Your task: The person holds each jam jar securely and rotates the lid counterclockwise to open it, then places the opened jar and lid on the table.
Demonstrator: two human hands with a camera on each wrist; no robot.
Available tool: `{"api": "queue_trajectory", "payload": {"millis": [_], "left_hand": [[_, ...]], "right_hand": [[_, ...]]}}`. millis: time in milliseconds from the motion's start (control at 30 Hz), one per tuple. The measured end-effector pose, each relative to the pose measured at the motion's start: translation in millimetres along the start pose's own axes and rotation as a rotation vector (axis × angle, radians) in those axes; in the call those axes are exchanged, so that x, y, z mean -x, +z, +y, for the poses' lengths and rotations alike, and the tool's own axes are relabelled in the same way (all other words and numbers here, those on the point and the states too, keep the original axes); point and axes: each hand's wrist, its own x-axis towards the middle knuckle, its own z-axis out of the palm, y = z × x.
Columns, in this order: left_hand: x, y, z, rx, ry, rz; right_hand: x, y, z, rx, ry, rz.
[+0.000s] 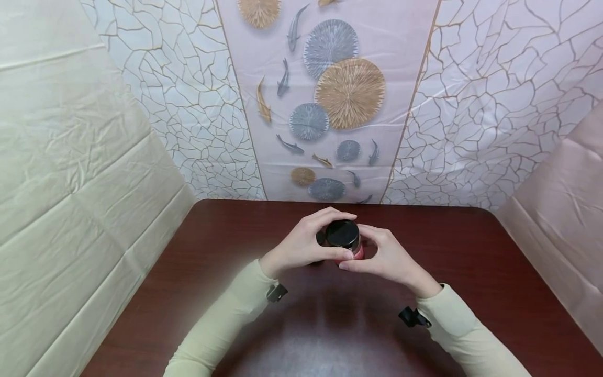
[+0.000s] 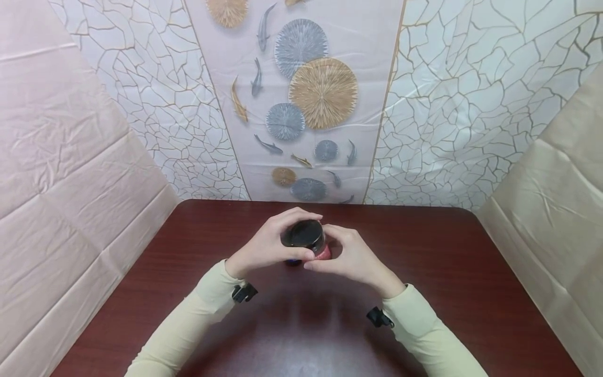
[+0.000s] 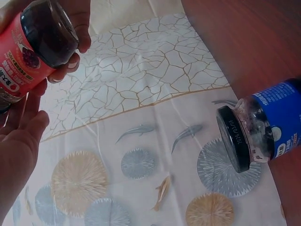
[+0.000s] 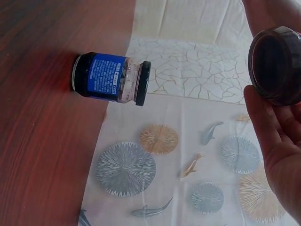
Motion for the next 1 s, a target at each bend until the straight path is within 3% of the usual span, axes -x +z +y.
{"api": "queue_trajectory", "payload": {"millis": [567,1000], "left_hand": [[-0.1,4.1,-4.5,-0.119,-0.106,0.072],[-0.5,11.4,-3.0,-0.178,-0.157,0.146]], "right_hand": [[-4.0,2.9,0.0,0.109,0.084,0.102],[-1.9,2.8,8.9,0.157,0.027,0.139]]}}
